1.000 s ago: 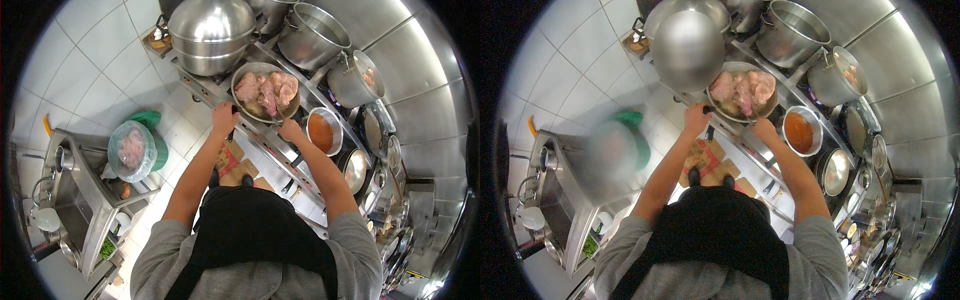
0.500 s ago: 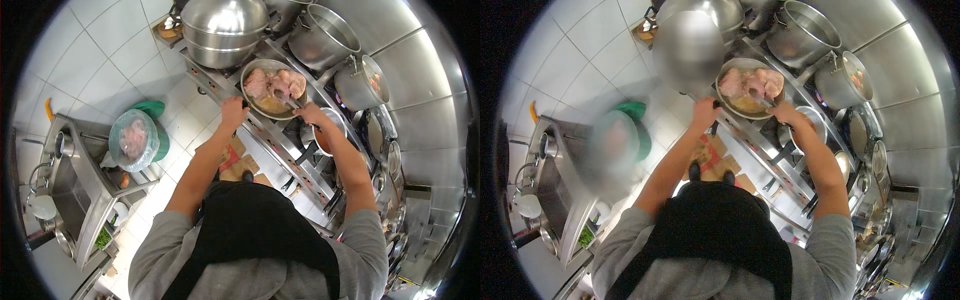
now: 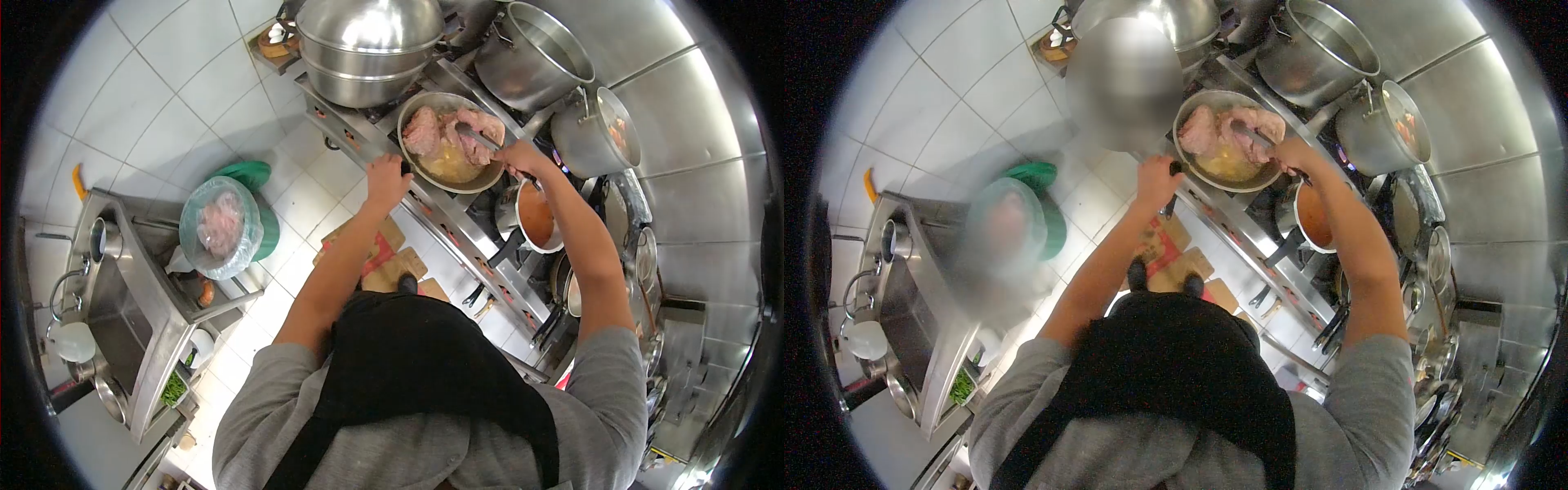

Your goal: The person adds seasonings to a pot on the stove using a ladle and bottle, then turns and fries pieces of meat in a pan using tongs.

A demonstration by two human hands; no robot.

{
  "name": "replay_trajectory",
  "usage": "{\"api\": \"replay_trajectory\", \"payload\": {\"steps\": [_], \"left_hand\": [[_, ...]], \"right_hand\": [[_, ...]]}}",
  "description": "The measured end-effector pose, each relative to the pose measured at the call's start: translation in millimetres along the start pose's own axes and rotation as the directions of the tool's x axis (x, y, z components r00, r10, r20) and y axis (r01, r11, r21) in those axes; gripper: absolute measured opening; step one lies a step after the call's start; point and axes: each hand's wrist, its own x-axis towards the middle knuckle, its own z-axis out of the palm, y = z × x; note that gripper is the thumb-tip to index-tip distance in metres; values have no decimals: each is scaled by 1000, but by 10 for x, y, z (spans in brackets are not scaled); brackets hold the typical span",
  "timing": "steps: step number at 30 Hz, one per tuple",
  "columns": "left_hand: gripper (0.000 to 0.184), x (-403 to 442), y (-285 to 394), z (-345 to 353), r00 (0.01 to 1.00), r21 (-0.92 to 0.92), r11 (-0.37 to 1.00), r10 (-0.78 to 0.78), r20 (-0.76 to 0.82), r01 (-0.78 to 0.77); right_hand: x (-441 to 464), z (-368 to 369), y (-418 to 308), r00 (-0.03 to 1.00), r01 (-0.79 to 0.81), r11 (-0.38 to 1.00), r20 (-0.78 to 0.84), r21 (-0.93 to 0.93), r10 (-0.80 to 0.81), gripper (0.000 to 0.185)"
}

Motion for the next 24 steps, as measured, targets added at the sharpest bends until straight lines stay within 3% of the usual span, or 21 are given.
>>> {"api": "replay_trajectory", "payload": {"steps": [1,3,6,7,9,11,13,14,15,18,19,23,24], "left_hand": [[36,-10,1,8,1000,4,1000,3,-2,-3],[35,-5,-3,19,1000,15,1000,1,11,-1],[35,35,9,2,999,24,1000,-15,43,14],[35,27,15,-14,999,23,1000,-23,49,22],[35,33,42,-20,998,26,999,-26,52,25],[35,32,35,-11,999,39,999,-28,45,26],[36,18,33,-22,999,48,999,-21,44,19],[36,13,29,-28,999,52,999,-18,44,16],[37,21,25,-47,999,53,998,-24,48,21],[38,-3,48,-78,997,49,998,-37,64,34],[38,1,43,-89,997,49,998,-37,65,34],[38,44,8,-71,997,22,999,-38,74,36],[37,40,-6,-51,996,15,999,-33,78,32]], "right_hand": [[74,-15,-13,1000,-2,1000,0,26,2,47],[157,-157,-82,970,239,962,82,-130,-229,46],[534,-300,-56,927,374,835,164,-403,-336,46],[631,-309,-89,930,367,825,150,-429,-336,45],[732,-247,-124,984,146,941,-53,-306,-170,43],[747,-354,-259,907,384,698,106,-605,-407,35],[840,-375,-279,892,405,602,153,-688,-426,21],[885,-385,-290,883,416,550,176,-724,-435,21],[926,-388,-305,909,368,589,146,-719,-390,24],[843,-324,-153,877,377,498,128,-781,-463,31],[885,-214,-40,920,296,595,57,-748,-387,32],[1091,-57,321,969,195,719,16,-667,-248,28],[961,-24,270,976,163,818,-29,-552,-214,25]]}}
